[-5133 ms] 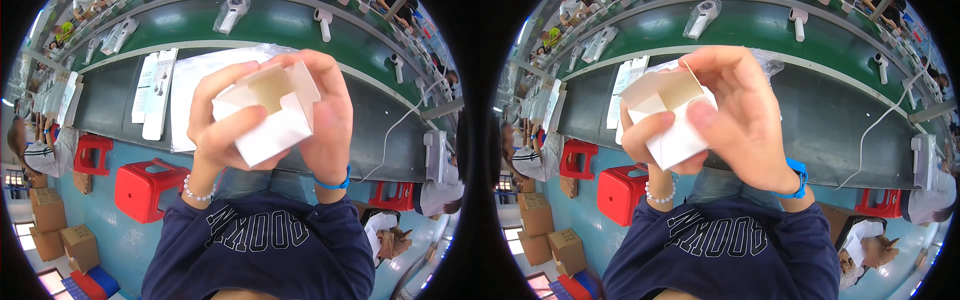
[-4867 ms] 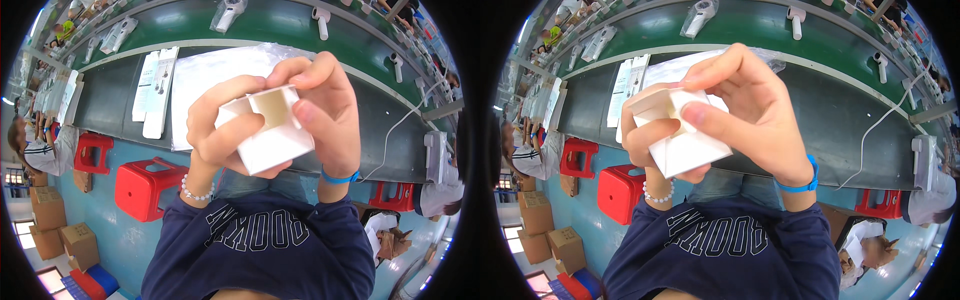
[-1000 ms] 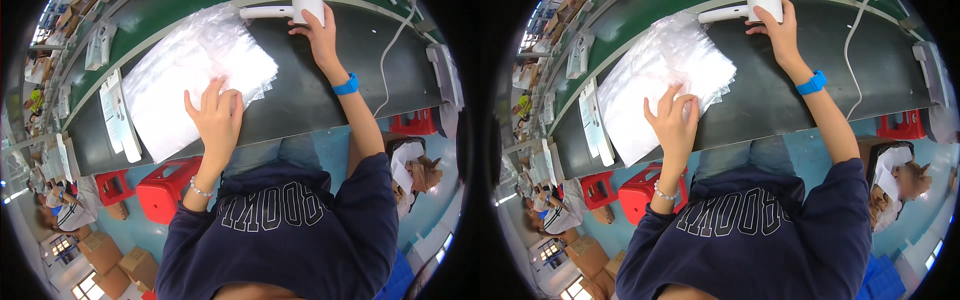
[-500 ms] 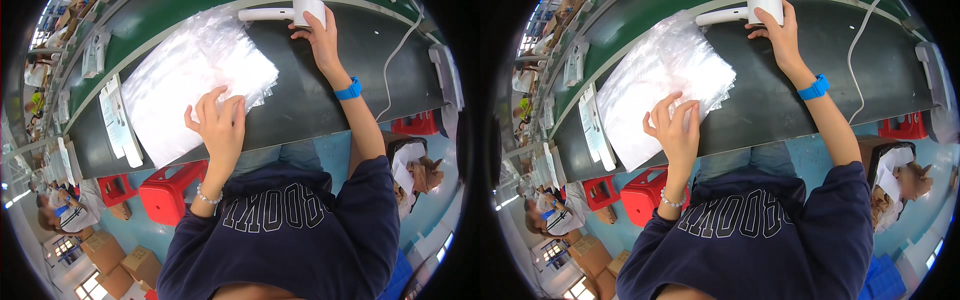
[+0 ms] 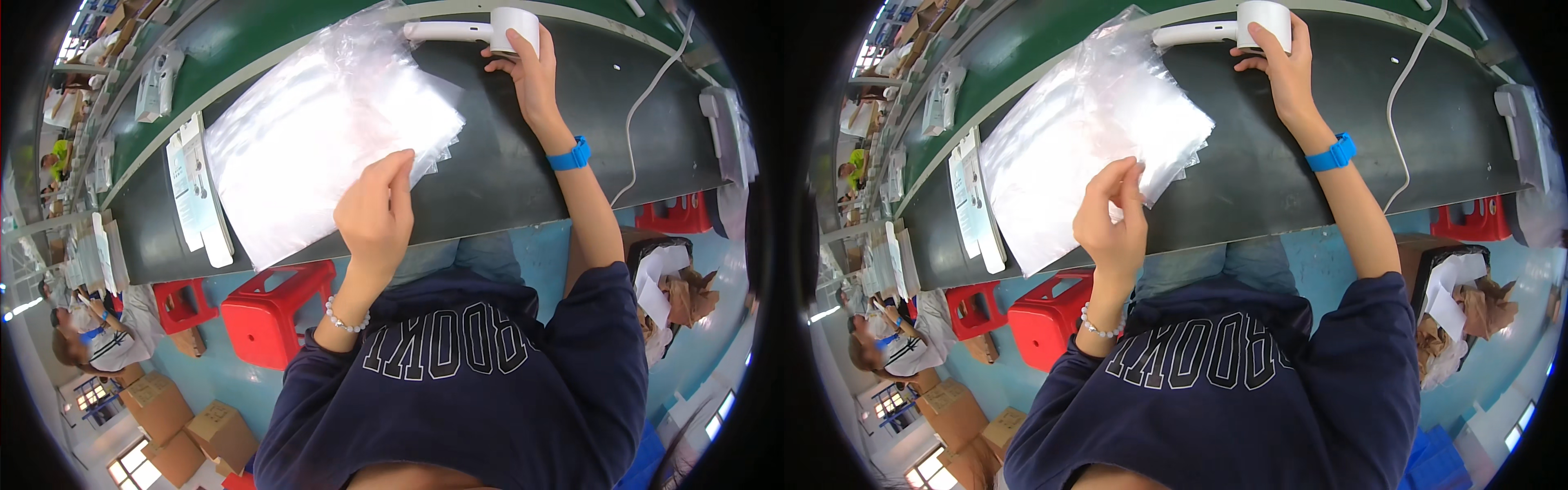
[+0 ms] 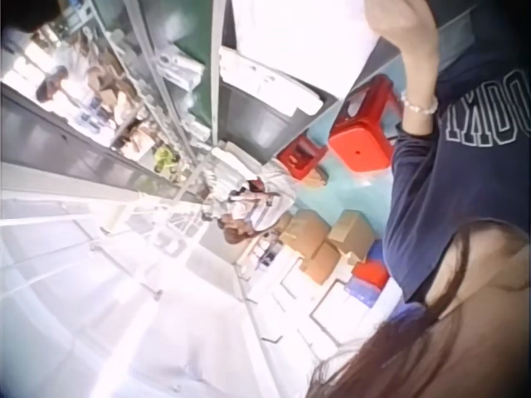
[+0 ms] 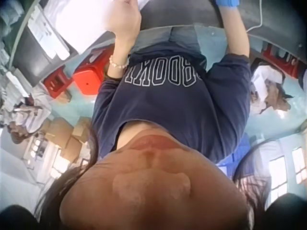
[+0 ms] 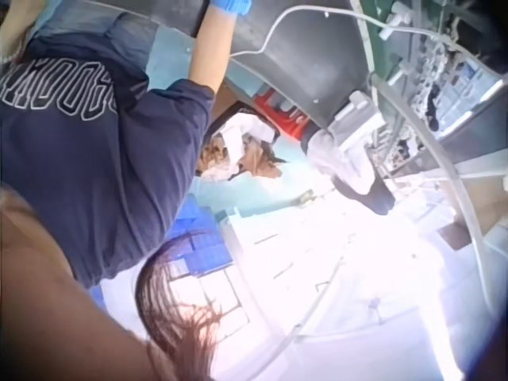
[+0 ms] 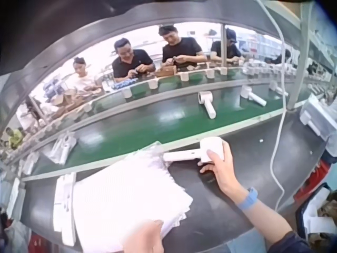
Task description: Packaging handheld fans into plastic bags and boxes on an assembly line.
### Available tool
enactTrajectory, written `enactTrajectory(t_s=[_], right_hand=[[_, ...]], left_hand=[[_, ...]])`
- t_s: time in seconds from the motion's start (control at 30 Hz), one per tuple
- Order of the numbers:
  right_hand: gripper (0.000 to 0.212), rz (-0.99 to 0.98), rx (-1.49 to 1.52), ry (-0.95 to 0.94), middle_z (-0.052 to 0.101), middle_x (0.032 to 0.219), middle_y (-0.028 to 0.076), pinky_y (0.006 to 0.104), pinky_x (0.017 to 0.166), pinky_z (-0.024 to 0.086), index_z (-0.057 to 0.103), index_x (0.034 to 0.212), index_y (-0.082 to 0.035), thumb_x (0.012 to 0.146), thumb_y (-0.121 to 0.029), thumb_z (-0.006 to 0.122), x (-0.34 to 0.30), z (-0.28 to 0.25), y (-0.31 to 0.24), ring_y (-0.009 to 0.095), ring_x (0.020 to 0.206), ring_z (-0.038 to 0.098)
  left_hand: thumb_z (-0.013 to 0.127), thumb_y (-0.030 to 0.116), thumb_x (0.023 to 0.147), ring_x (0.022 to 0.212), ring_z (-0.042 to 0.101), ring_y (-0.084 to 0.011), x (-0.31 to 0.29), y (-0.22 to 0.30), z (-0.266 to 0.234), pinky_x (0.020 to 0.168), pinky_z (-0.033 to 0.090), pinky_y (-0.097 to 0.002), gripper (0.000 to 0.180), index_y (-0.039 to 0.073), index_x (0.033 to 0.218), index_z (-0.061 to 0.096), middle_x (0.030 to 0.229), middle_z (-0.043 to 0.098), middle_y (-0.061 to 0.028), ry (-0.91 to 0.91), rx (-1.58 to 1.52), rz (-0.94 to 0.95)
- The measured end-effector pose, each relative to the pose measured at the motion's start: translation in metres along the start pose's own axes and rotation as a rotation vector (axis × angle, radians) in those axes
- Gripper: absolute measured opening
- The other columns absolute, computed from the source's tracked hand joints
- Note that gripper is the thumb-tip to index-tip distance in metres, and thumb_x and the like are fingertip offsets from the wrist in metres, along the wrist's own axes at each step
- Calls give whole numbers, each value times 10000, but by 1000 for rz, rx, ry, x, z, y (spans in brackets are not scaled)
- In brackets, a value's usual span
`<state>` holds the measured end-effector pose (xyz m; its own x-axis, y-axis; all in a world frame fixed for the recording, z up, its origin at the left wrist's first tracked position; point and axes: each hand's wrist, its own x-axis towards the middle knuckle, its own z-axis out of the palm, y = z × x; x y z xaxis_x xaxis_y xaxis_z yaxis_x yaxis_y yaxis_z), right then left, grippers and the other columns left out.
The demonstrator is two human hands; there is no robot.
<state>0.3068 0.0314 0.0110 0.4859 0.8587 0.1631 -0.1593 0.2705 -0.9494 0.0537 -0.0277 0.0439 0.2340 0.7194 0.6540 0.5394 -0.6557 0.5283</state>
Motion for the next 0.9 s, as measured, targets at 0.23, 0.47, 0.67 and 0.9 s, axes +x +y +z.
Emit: enactTrajectory(t_s=[0.23, 0.47, 0.67, 0.9], right_hand=[[597, -222, -58, 34, 536, 1145, 206, 386, 659, 533, 331, 1352, -6, 852, -185, 603, -27, 3, -34, 312, 860, 627], [992, -147, 139, -60, 549, 1052, 266, 324, 504, 523, 275, 1396, -21, 629, -464, 723, -118, -22, -72, 294, 832, 623], [984, -70, -36, -13, 581, 1004, 236, 315, 539, 565, 312, 1363, -31, 605, -470, 759, -134, -4, -78, 277, 822, 644], [807, -45, -49, -3, 549, 1092, 178, 340, 665, 606, 324, 1352, -20, 686, -250, 717, -137, 2, -69, 264, 981, 623]], left_hand=[[605, -77, 782, 693, 621, -237, -12, 1, 2, 584, 485, -331, 120, 25, 846, 615, 915, 623, -90, -212, -153, -50], [645, -106, 749, 695, 616, -190, -6, 10, -4, 610, 504, -291, 275, 10, 997, 631, 976, 580, -99, -179, -258, -197], [687, -97, 720, 707, 629, -157, -7, 8, 0, 643, 528, -261, 423, 26, 1117, 611, 1107, 536, -110, -202, -329, -207], [701, -46, 740, 666, 624, -155, 2, 13, 3, 597, 511, -245, 360, 28, 1080, 609, 1091, 550, -112, -169, -224, -257]])
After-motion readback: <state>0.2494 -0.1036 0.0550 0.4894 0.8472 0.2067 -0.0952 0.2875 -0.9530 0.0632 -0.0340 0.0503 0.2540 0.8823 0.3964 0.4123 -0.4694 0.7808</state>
